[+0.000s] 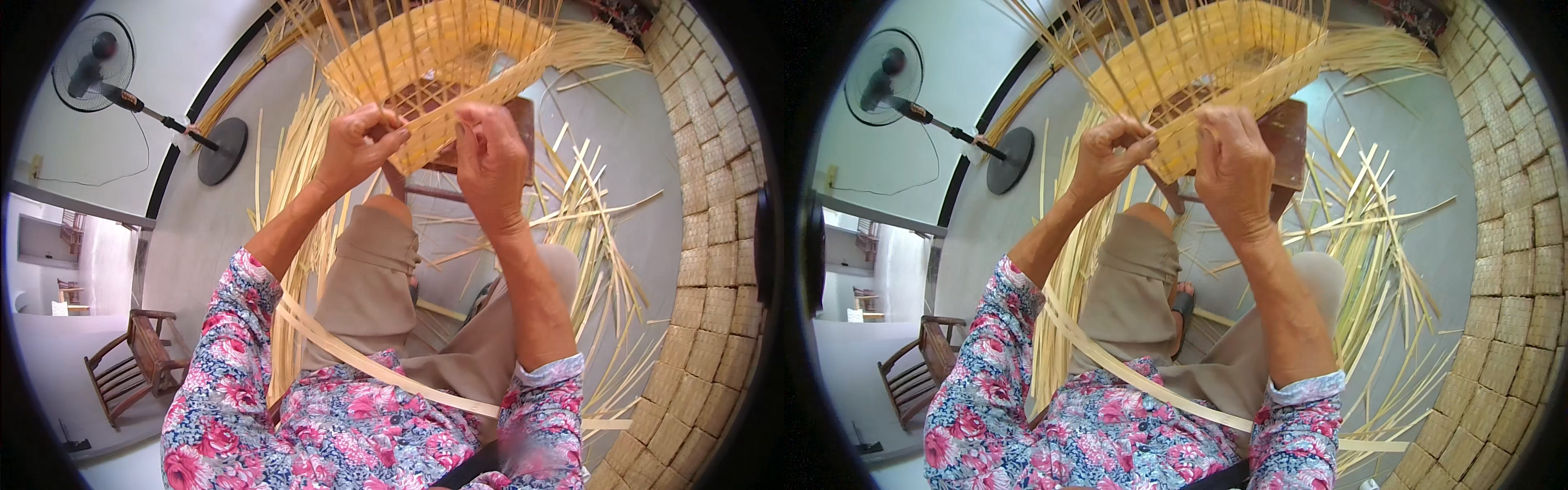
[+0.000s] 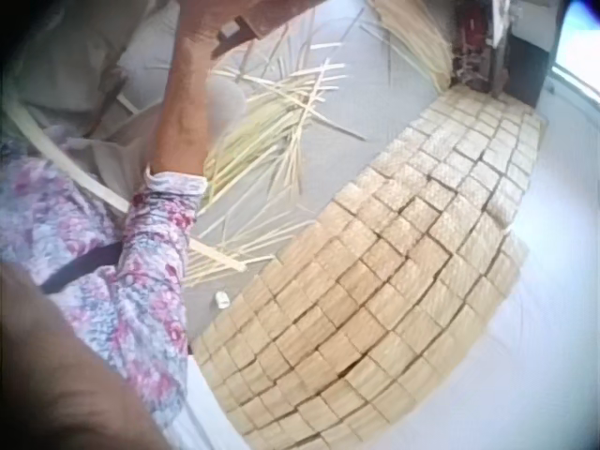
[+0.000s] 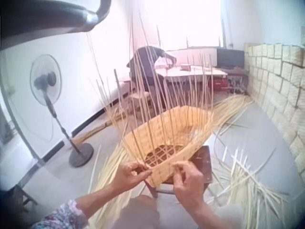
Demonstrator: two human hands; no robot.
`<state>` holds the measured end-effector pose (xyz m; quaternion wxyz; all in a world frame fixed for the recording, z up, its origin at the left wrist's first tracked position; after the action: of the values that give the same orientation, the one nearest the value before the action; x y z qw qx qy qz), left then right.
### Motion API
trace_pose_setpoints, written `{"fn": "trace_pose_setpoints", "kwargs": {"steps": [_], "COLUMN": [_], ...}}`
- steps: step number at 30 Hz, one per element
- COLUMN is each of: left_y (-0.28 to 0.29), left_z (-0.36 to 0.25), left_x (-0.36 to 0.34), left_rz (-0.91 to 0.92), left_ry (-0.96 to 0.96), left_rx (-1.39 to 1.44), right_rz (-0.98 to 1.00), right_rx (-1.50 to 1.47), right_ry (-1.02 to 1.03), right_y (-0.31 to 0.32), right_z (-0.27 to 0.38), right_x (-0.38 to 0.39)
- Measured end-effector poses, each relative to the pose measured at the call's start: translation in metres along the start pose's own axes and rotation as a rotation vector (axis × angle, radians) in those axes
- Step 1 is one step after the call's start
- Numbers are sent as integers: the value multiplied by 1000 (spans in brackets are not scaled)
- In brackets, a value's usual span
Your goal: The person weaves a basket by hand, interlacing thin bamboo strips through a pre-formed frame. They repeatedly pull and adjust the strips to tighten the weave and maintain the basket's shape.
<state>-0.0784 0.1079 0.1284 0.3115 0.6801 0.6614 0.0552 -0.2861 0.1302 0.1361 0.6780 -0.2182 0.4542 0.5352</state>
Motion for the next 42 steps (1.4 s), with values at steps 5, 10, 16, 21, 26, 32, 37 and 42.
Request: {"fn": "trace_pose_setpoints", "kwargs": {"steps": [5,10,16,21,26,32,37,42], "left_y": [1,-5,-8,-6,-10,-13,-12,-13], "left_z": [14,7,9,9,5,4,6,5], "left_x": [-4,0,6,5,6,6,7,6], "left_rz": [80,30,-42,-92,-126,-151,-124,-154], "left_ry": [-29,-15,-48,-80,-123,-105,-90,-86], "left_rx": [32,75,70,74,92,63,76,105], "right_rz": [-111,-413,203,355,411,7,107,-188], "right_rx": [-861,-1238,-1890,-1119,-834,-542,-504,-729], "right_ry": [-1034,-1075,-891,-690,-608,-539,-449,-646], "right_y": [-11,-3,-13,-17,-15,-23,-14,-15], "right_z": [-73,-93,-90,-11,-24,-11,-12,-43], "right_x": [31,27,6,-39,-19,-25,-29,-11]}}
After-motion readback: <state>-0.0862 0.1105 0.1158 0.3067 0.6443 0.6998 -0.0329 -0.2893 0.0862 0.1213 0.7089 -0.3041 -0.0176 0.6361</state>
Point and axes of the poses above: each hand's wrist, its own x-axis away from the middle knuckle, its own y-axis out of the back of the hand, z = x × y, the point moved 1 cm from there along -x, towards the middle knuckle, and after that the axes turned 9 degrees about y, right-handed, at the moved point
